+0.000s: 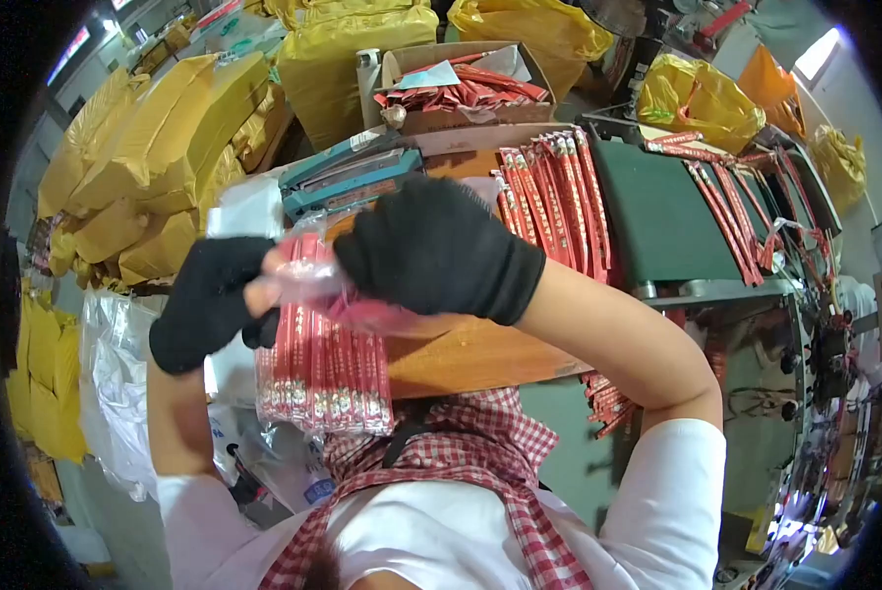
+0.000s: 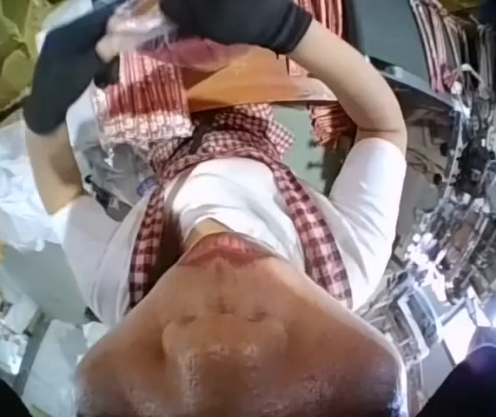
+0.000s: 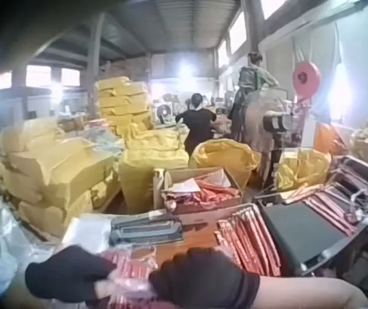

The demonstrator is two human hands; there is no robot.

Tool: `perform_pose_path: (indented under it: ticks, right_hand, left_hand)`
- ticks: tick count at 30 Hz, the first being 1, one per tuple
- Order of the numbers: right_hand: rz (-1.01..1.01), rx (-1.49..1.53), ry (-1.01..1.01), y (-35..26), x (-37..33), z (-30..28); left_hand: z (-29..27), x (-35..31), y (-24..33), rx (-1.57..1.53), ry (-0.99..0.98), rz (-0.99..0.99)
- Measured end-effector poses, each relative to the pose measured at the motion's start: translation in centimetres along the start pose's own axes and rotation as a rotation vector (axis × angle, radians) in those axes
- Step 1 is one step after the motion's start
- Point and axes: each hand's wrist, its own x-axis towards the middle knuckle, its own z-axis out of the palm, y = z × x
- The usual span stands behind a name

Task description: Packaging bundles of red items into plastic bags and operating production machinery.

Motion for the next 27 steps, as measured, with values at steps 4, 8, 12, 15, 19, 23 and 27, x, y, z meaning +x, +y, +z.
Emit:
perform_pose_path:
  ticks: [4, 8, 12, 15, 19, 23, 27]
  right_hand:
    - [-0.390, -0.160, 0.114, -0.6, -0.6, -3.4]
    - [-0.360, 0.040, 0.300, -2.2, 5.5, -3.0]
    - [0.082, 0.131, 0.181, 6.3, 11.6, 8.5]
    - [0.586, 0.188, 0.221, 14.2, 8.7, 16.9]
    - [0.697, 0.008, 0.018, 19.4, 4.4, 24.3]
    - [0.418, -0.084, -0.018, 18.1, 14.0, 21.1]
    - [0.205, -0.045, 0.129, 14.9, 14.3, 18.0]
  left_hand:
    - [5.6, 3.0, -10.2, 0.115, 0.325, 0.596]
    - [9.5, 9.5, -14.8, -0.172, 0.588, 0.575]
    - [9.9, 11.5, -15.6, -0.638, 0.741, 0.460]
    - [7.2, 13.7, -13.9, -0.930, 0.560, 0.335]
    - [6.0, 17.9, -14.9, -1.031, 0.325, 0.161]
    - [2.4, 23.8, -17.7, -1.040, 0.253, 0.229]
    - [-1.3, 26.1, -20.9, -1.183, 0.344, 0.192]
